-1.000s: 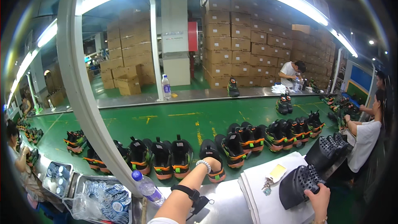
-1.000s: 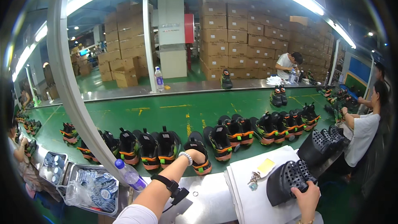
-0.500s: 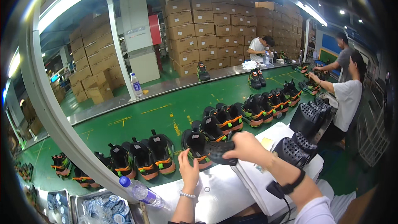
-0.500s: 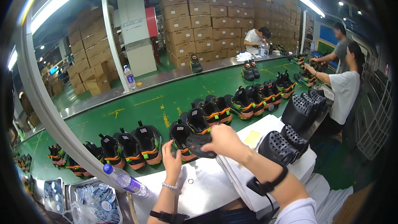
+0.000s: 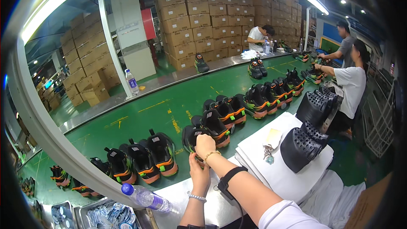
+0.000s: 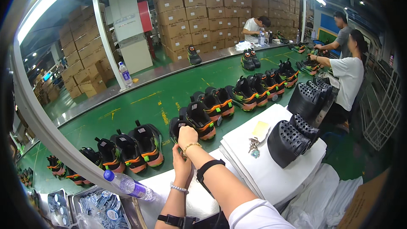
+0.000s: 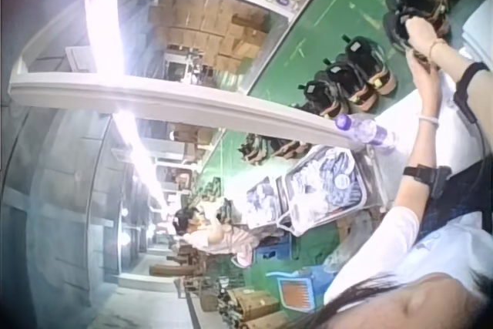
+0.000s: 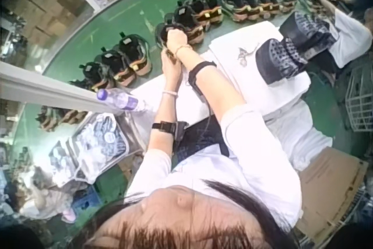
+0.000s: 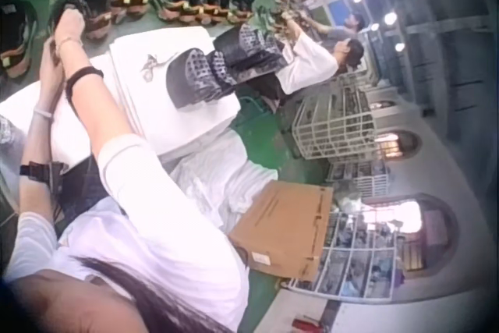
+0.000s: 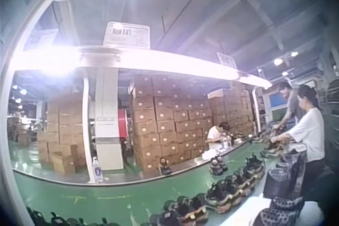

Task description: Inspecting and sorting shoe components at a manufacturing workstation.

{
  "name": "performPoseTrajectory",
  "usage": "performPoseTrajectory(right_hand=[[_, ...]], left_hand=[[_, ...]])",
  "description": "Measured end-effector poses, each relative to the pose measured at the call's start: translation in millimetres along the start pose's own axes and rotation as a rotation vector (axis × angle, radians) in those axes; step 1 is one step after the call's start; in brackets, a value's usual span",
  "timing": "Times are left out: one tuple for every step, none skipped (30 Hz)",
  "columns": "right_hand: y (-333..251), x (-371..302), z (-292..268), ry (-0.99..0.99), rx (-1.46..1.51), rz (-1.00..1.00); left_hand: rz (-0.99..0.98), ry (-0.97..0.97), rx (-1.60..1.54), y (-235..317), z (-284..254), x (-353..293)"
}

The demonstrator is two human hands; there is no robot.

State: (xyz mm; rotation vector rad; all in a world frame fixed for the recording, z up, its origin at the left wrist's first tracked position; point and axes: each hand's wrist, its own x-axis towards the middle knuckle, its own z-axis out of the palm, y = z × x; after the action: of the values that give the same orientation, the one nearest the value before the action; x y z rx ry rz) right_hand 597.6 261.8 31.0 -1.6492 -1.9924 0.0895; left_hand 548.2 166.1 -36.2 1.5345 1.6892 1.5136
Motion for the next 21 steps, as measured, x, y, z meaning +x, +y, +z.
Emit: performPoseTrajectory(right_hand=[[1.4,1.4,2.9,-0.014,-0.027,-0.018],[-0.9,1.1,-0.8,-0.054,-0.05,-0.018],[-2.5,1.3,-8.3,-0.188,-0.132,-0.035],[-5.7,2.5,-10.1,-0.224,-0.143,-0.024],[-4.0,5.0,-10.9,-0.253,-0.157,-0.007],[-3.8,5.8,-10.6,-0.253,-0.154,-0.005],[-4.2,6.4,-9.6,-0.28,-0.147,0.006],[-2.8,6.3,-8.5,-0.305,-0.146,0.019],[-1.2,6.2,-6.8,-0.306,-0.149,0.024],[0.9,6.0,-4.2,-0.304,-0.084,0.049],[3.6,5.3,-1.7,-0.305,-0.018,0.071],[7.4,6.2,-1.5,-0.357,0.048,0.064],[9.8,8.2,0.2,-0.365,0.045,0.065],[10.8,9.9,2.1,-0.359,0.086,0.06],[11.6,11.6,4.7,-0.353,0.127,0.057],[12.3,13.0,7.7,-0.347,0.169,0.054],[9.4,16.2,10.5,-0.351,0.17,0.057],[4.9,19.9,13.5,-0.36,0.044,-0.032],[1.7,24.2,14.7,-0.365,-0.081,-0.121],[3.5,31.5,16.5,-0.423,-0.105,-0.086],[4.4,37.1,17.2,-0.417,-0.103,-0.077]], left_hand=[[0.0,-0.001,0.0,3.2,2.0,-0.7],[0.006,0.006,0.007,6.8,0.1,-2.8],[0.012,0.015,0.014,11.4,-2.3,-4.3],[-0.033,-0.01,-0.061,17.0,-5.6,-5.3],[-0.032,-0.013,-0.058,13.8,-2.0,-6.2],[-0.01,0.016,-0.051,7.4,2.0,-7.9],[0.011,0.044,-0.044,2.3,4.8,-8.7],[0.042,0.056,-0.025,5.4,3.7,-8.4],[0.041,0.051,-0.029,8.1,3.9,-9.3],[0.035,0.06,0.004,10.8,4.1,-11.2],[0.027,0.071,0.039,18.3,2.8,-12.9],[0.019,0.07,0.038,25.3,1.0,-13.7],[-0.029,0.036,0.036,32.4,-0.5,-13.9],[-0.077,0.002,0.034,36.9,-2.0,-14.1],[-0.087,0.0,0.034,38.4,-2.4,-13.4],[-0.038,0.017,0.05,38.8,-2.6,-12.5],[0.016,0.034,0.067,37.8,-2.8,-10.8],[0.032,0.06,0.063,32.2,-0.4,-10.0],[0.031,0.055,0.064,25.9,2.7,-9.4],[0.039,0.067,0.018,22.6,5.6,-7.6],[0.05,0.077,-0.028,21.7,8.2,-5.2]])
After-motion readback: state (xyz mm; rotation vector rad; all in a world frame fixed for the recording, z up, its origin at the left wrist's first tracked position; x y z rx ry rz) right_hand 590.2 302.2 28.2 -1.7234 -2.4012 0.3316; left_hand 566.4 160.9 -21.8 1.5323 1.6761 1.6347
